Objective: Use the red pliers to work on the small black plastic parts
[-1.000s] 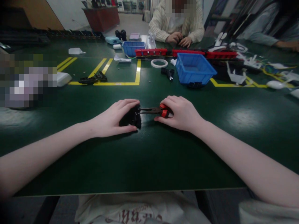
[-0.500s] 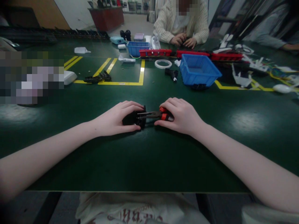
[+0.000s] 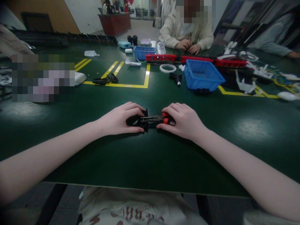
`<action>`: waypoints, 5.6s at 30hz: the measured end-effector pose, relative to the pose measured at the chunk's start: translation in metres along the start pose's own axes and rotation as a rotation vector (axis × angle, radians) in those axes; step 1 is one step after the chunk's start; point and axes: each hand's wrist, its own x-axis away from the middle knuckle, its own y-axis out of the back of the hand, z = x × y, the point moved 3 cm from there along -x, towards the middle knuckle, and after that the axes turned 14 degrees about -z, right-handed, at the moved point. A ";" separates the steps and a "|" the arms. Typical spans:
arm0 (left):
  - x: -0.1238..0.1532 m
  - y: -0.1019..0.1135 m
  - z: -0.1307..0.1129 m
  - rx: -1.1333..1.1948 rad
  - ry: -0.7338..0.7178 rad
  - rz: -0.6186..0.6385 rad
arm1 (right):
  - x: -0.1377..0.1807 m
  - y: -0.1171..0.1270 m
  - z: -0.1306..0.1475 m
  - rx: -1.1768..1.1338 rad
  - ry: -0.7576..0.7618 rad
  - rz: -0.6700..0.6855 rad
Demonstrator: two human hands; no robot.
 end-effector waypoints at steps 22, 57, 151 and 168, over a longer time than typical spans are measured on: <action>0.003 0.002 -0.004 -0.211 -0.148 -0.011 | -0.001 0.000 -0.001 0.000 -0.010 0.056; 0.003 0.006 0.001 -0.180 -0.106 -0.020 | 0.000 -0.001 -0.002 0.000 -0.031 -0.015; 0.004 0.004 -0.006 -0.072 -0.059 -0.044 | -0.001 -0.001 0.006 -0.001 0.013 -0.010; 0.004 -0.002 -0.009 -0.144 -0.004 0.123 | -0.001 0.000 0.013 -0.067 -0.017 0.013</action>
